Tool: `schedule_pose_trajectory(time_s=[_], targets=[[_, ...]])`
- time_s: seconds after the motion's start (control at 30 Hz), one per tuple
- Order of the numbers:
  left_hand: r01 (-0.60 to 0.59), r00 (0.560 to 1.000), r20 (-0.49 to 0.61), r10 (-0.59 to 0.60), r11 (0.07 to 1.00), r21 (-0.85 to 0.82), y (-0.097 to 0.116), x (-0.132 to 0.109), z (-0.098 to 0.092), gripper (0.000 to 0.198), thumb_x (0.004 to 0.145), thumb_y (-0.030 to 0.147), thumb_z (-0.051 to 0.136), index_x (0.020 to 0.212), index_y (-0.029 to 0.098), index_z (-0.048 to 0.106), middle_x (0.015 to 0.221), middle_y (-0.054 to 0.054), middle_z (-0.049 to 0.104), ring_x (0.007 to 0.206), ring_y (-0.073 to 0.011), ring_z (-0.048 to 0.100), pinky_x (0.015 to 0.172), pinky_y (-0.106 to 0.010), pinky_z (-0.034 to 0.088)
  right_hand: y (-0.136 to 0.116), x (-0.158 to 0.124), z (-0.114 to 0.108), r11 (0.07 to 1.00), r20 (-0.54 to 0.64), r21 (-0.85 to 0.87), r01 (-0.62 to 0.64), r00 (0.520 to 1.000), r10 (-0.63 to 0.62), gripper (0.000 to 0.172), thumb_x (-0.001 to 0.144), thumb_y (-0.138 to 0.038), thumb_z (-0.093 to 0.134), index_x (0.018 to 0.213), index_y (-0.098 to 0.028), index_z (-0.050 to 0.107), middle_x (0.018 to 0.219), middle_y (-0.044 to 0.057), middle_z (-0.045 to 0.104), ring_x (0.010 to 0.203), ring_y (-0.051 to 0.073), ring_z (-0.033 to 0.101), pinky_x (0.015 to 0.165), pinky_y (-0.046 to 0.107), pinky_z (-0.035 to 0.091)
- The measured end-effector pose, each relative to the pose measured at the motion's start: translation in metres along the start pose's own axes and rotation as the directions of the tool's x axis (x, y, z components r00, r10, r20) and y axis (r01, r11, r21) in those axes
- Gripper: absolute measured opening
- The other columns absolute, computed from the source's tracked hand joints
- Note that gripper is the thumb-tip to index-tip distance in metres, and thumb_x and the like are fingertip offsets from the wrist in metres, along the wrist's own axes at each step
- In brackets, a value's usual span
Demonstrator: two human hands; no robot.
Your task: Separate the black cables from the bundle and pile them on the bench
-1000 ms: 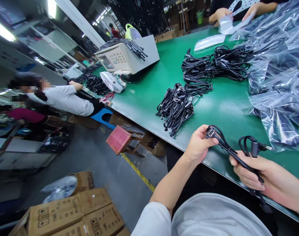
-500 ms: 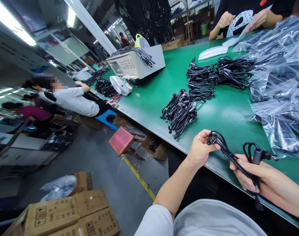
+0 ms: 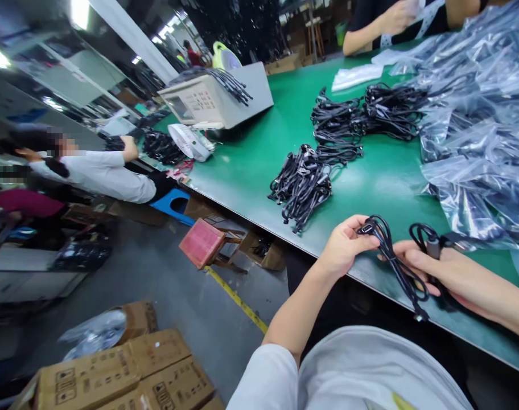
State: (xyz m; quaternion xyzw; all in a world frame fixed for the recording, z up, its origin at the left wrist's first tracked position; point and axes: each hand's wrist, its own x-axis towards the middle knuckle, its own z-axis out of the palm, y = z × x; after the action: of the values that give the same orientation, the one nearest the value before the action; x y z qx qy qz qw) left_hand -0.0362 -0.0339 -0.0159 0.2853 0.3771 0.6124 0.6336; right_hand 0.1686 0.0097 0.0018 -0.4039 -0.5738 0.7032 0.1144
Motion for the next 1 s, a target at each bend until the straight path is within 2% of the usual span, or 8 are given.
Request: schedule_pose_trajectory(time_s=[0.1,0.2,0.33,0.43,0.57,0.7,0.8,1.0], targets=[[0.021,0.999,0.046,-0.023,0.998,0.051,0.0,0.001,0.002,0.048,0.062,0.037,0.098,0.096,0.017,0.069,0.082,0.002,0.069,0.069,-0.0081,0.06,0.072,-0.023,0.051,-0.012,-0.002,0.011,0.999,0.063,0.038,-0.024,0.998,0.022,0.053,0.082,-0.071,0.074,0.09,-0.018,0.077,0.051,-0.006,0.049,0.047,0.01,0.042,0.046,0.025,0.029],[0.027,0.998,0.059,-0.032,0.996,0.084,-0.002,0.003,0.004,0.049,0.069,0.04,0.094,0.104,0.019,0.068,0.087,0.001,0.069,0.073,-0.0094,0.063,0.073,-0.023,0.052,-0.021,-0.002,0.018,0.988,0.065,0.156,0.016,0.998,-0.026,0.05,0.085,-0.067,0.074,0.082,-0.017,0.076,0.046,-0.006,0.048,0.042,0.008,0.041,0.044,0.023,0.029],[-0.017,0.997,0.077,0.007,0.992,0.128,-0.008,-0.005,0.007,0.053,0.077,0.043,0.089,0.116,0.021,0.061,0.093,0.0,0.068,0.076,-0.009,0.064,0.07,-0.021,0.052,-0.021,0.0,0.015,0.95,-0.115,0.296,0.101,0.991,-0.07,0.047,0.076,-0.064,0.084,0.074,-0.018,0.072,0.048,-0.006,0.051,0.043,0.008,0.043,0.041,0.022,0.033],[0.087,0.986,0.117,-0.115,0.971,0.221,-0.012,-0.023,0.013,0.045,0.079,0.042,0.087,0.107,0.02,0.06,0.084,0.002,0.066,0.066,-0.0076,0.061,0.059,-0.019,0.049,-0.018,0.002,0.004,0.925,-0.243,0.347,0.156,0.967,-0.072,0.045,0.078,-0.062,0.085,0.081,-0.018,0.075,0.055,-0.005,0.054,0.045,0.008,0.045,0.042,0.022,0.036],[0.196,0.949,0.163,-0.27,0.91,0.364,-0.016,-0.047,0.026,0.042,0.079,0.04,0.087,0.105,0.017,0.063,0.084,-0.001,0.072,0.069,-0.0087,0.065,0.065,-0.021,0.053,-0.017,0.004,-0.007,0.894,-0.31,0.377,0.241,0.943,-0.124,0.042,0.081,-0.06,0.083,0.087,-0.019,0.079,0.069,-0.002,0.06,0.052,0.009,0.05,0.048,0.023,0.04],[0.201,0.958,0.112,-0.262,0.899,0.39,-0.019,-0.052,0.038,0.037,0.08,0.045,0.084,0.094,0.016,0.065,0.074,0.001,0.07,0.061,-0.0087,0.064,0.064,-0.023,0.054,-0.019,0.002,-0.006,0.884,-0.284,0.388,0.261,0.946,-0.155,0.038,0.08,-0.061,0.083,0.089,-0.023,0.082,0.075,-0.002,0.062,0.063,0.011,0.054,0.057,0.024,0.045],[0.178,0.968,0.099,-0.23,0.909,0.378,-0.021,-0.05,0.038,0.037,0.078,0.044,0.086,0.092,0.016,0.065,0.072,0.001,0.07,0.06,-0.0088,0.063,0.063,-0.023,0.055,-0.021,-0.001,-0.005,0.881,-0.273,0.386,0.274,0.946,-0.174,0.034,0.081,-0.059,0.083,0.089,-0.025,0.083,0.076,-0.002,0.064,0.068,0.013,0.055,0.062,0.025,0.047],[0.127,0.981,0.085,-0.172,0.914,0.385,-0.022,-0.05,0.032,0.037,0.076,0.042,0.088,0.092,0.017,0.066,0.073,0.002,0.07,0.061,-0.0086,0.065,0.063,-0.022,0.055,-0.026,-0.008,-0.009,0.86,-0.28,0.276,0.428,0.892,-0.354,0.028,0.084,-0.056,0.082,0.092,-0.03,0.085,0.09,0.0,0.07,0.082,0.016,0.059,0.08,0.028,0.051]])
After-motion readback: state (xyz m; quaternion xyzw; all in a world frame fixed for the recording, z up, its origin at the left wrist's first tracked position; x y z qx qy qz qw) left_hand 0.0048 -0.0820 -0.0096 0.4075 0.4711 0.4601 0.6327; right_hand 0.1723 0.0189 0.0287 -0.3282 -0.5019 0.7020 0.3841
